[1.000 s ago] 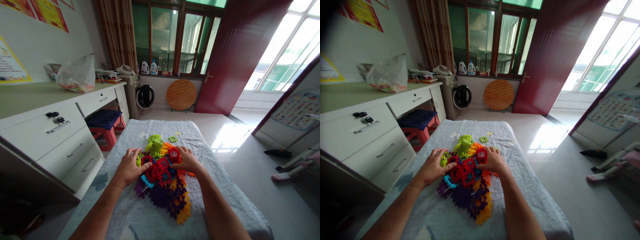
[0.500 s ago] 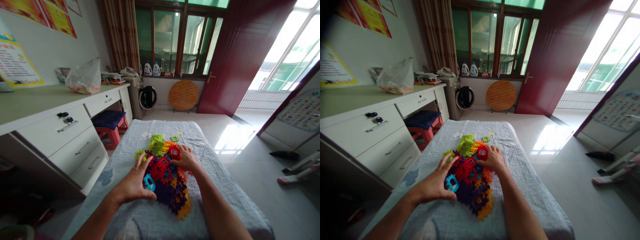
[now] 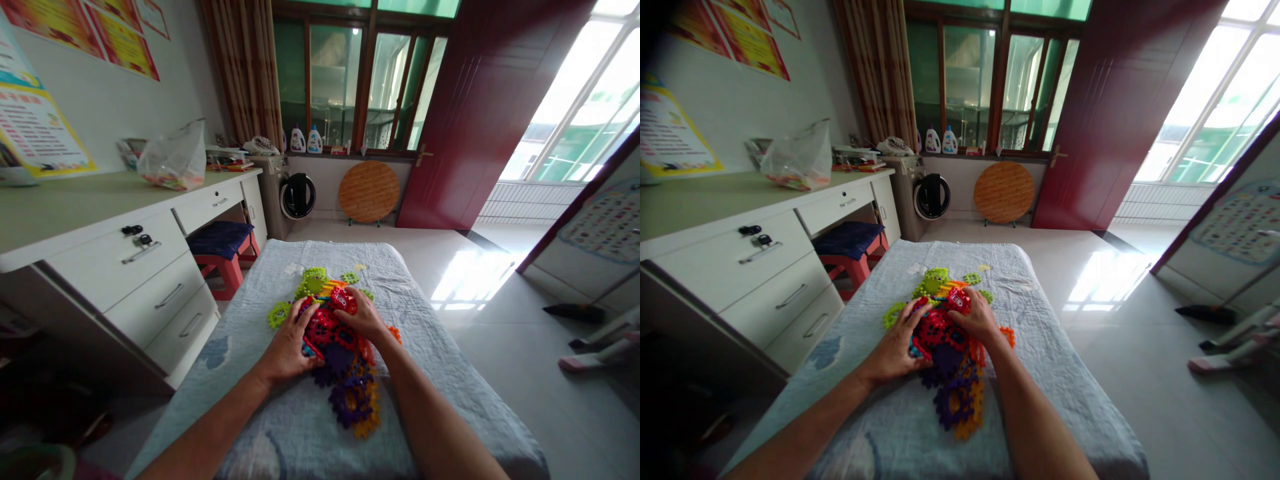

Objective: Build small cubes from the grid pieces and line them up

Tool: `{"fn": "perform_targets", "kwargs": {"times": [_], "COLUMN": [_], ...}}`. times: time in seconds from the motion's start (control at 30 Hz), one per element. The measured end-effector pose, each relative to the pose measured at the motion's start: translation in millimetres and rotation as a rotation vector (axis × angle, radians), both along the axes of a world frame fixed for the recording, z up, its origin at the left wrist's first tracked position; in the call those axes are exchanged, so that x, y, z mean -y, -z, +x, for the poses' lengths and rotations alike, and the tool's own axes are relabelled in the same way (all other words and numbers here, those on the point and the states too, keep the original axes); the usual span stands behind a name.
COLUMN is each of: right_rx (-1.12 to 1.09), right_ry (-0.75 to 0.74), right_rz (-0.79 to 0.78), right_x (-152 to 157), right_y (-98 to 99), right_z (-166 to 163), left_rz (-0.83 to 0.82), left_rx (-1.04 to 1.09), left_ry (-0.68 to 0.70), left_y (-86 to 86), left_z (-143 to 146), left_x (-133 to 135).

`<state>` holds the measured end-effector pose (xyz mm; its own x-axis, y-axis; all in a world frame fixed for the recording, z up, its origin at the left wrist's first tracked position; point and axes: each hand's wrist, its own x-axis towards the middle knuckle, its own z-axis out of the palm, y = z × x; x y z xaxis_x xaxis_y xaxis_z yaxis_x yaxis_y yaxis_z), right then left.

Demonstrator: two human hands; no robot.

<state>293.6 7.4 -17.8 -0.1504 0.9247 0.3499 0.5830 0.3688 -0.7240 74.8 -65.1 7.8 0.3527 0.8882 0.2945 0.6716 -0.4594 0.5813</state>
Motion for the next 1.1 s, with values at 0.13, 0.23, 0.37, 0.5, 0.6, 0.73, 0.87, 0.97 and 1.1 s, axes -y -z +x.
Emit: {"fn": "perform_targets", "kwargs": {"times": [0.13,0.23,0.37,0.5,0.6,0.73,0.87,0.97,1.1], "right_rx": [-0.211,-0.419,-0.708,-0.98,-1.048,-1.0,-0.789,-0.656,-0.547], "right_ry": [-0.048,-0.07,-0.086,-0.188,-0.2,-0.167,-0.028,0.063,0.18], "right_rz": [-0.112,-0.192,-0.249,-0.263,-0.24,-0.226,-0.22,-0.167,-0.095], "right_x": [-3.2,-4.1,-1.5,1.2,1.3,0.5,-4.9,-12.5,-20.8], "right_y": [-1.8,-5.2,-12.0,-19.4,-23.7,-25.0,-18.1,-9.2,0.6], "right_z": [-1.2,-1.2,-0.8,0.0,2.2,6.6,14.0,21.0,29.2], "left_rz": [0.048,0.069,0.123,0.186,0.204,0.167,0.128,0.144,0.172], "left_rx": [0.108,0.168,0.232,0.273,0.293,0.238,0.053,-0.088,-0.19], "left_ry": [-0.053,-0.091,-0.097,-0.085,-0.085,-0.087,-0.051,-0.077,-0.132], "left_y": [1.8,0.3,-7.7,-19.3,-27.2,-30.8,-27.3,-26.8,-30.0], "left_z": [10.5,22.3,40.4,52.6,53.9,48.7,39.6,32.0,29.7], "left_x": [-17.5,-29.7,-46.5,-60.7,-66.7,-72.2,-74.2,-64.1,-29.3]}}
